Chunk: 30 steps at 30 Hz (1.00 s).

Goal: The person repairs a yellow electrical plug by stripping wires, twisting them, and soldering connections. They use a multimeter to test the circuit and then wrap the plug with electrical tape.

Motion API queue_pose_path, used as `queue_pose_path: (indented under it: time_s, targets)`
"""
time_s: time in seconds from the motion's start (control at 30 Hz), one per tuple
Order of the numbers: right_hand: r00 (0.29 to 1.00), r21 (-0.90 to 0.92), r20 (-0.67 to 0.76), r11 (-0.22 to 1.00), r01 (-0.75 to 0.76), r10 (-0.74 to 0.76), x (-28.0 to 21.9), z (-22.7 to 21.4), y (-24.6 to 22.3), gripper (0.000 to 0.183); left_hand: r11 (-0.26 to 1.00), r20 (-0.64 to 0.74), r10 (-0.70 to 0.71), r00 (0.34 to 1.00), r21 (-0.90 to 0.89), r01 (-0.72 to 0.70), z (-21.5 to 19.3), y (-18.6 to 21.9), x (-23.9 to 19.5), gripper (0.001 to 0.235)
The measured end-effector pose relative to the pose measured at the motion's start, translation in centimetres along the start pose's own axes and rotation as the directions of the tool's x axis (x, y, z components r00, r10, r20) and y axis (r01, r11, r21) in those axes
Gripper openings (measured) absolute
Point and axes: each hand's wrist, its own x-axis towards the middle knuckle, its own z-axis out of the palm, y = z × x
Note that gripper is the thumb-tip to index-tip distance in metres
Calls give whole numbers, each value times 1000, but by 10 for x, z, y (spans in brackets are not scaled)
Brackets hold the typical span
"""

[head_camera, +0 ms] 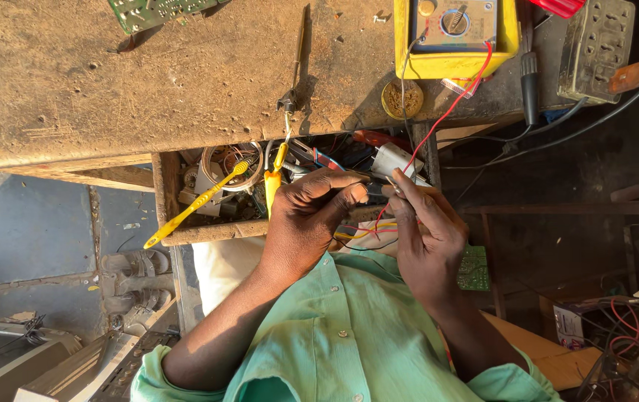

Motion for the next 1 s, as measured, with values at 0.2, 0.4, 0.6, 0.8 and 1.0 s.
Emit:
queue_pose_path:
  time_s: [0.2, 0.4, 0.6, 0.8, 1.0]
  targets:
    - [999, -2, -33, 1000, 13, -13, 3, 6, 1, 27, 994, 26, -108, 994, 7, 108, 3, 7, -3, 14]
    - [996, 68, -62, 996, -60, 65, 3, 12, 1, 22, 999, 63, -4, 998, 40, 1, 3, 8, 0, 15]
    - [996, -21, -89, 1000, -1, -1, 8, 10, -4, 16, 997, 50, -32, 998, 71, 28, 3, 3, -2, 15]
    - [994, -5, -91, 999, -52, 52, 12, 10, -6, 8, 998, 49, -24, 999, 65, 20, 2, 4, -2, 15]
    - [997, 89, -60, 995, -38, 44, 9, 13, -2, 12, 999, 48, -39, 998, 12, 39, 6, 12, -2, 17]
